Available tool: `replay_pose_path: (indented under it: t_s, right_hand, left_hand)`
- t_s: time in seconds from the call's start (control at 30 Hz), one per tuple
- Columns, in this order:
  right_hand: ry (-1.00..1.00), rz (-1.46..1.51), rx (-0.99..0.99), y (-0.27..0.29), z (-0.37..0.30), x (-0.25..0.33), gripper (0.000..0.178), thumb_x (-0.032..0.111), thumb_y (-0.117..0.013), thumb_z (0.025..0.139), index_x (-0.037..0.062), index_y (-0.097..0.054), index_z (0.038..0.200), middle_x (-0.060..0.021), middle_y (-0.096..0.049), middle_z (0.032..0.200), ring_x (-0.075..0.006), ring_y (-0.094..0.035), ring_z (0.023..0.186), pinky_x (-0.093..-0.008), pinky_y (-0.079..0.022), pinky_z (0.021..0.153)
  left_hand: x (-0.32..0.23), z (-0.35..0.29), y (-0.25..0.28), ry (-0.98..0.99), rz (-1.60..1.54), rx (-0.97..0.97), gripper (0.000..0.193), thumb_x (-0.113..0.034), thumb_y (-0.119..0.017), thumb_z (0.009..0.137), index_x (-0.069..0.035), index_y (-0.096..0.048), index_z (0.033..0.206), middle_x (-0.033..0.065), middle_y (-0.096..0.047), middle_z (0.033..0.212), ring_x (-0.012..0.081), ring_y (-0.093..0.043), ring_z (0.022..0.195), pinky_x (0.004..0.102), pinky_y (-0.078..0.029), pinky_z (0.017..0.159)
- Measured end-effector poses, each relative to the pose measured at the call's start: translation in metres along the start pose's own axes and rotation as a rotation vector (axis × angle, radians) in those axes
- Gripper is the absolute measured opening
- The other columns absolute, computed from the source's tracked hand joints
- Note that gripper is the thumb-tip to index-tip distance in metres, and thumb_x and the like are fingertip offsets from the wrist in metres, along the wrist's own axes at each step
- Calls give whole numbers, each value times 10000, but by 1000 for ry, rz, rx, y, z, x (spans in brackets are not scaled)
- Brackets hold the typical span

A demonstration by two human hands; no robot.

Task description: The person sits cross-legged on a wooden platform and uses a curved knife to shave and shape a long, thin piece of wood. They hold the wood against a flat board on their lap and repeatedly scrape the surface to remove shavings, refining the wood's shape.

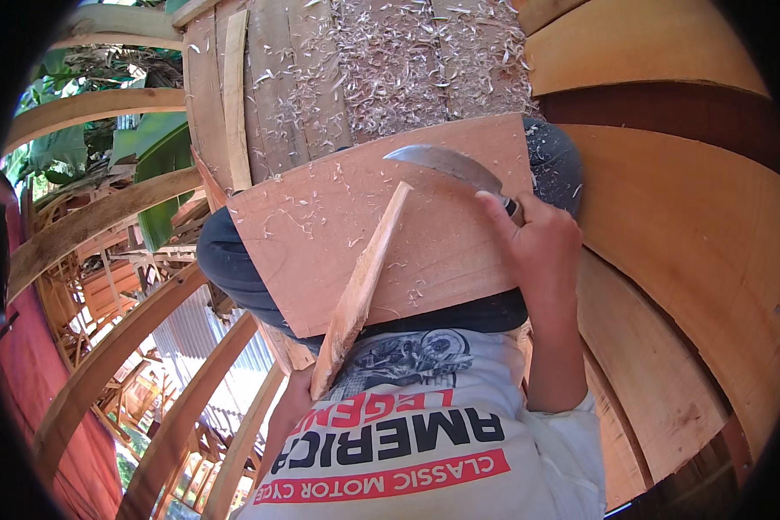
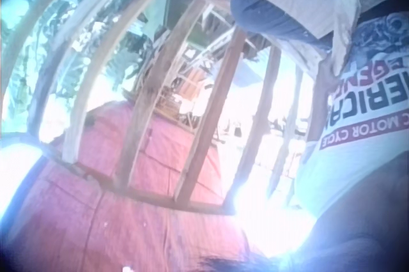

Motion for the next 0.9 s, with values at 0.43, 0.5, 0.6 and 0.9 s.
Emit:
replay_pose_path:
  t_s: [0.43, 0.5, 0.6, 0.9]
  right_hand:
    - [67, -54, 87, -1, -12, 4, 508, 477, -687, 785, 16, -575, 601, -151, -553, 531, -334, -586, 510, -390, -460, 485]
    - [-26, -13, 65, 10, -1, -9, 517, 483, -684, 787, 12, -575, 602, -154, -555, 534, -340, -586, 517, -394, -453, 484]
    - [0, 74, 150, 20, -7, 0, 515, 482, -684, 787, 12, -579, 604, -158, -555, 534, -336, -585, 516, -396, -439, 479]
    - [186, 295, 321, -4, -44, 36, 460, 427, -714, 769, 30, -563, 592, -134, -519, 508, -306, -556, 478, -379, -407, 467]
  left_hand:
    - [14, -4, -10, -6, -26, -7, 351, -119, -703, 780, -1, -580, 1087, 172, -654, 858, 253, -634, 780, 340, -476, 744]
    - [17, -3, -11, -59, -47, -14, 343, -106, -698, 782, 2, -580, 1085, 177, -652, 863, 245, -621, 782, 340, -473, 751]
    - [14, -2, -9, 7, -6, 41, 337, -101, -692, 786, 6, -580, 1086, 182, -651, 872, 243, -619, 801, 338, -470, 763]
    - [11, -4, -5, -214, 21, -233, 483, -283, -773, 700, -14, -594, 1059, 175, -649, 761, 344, -668, 732, 372, -498, 662]
Point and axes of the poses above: each hand's wrist, its own z-axis towards the middle knuckle, its own y-axis out of the back of the hand, x = y × z, the point moved 3 cm from there along z, towards the middle knuckle
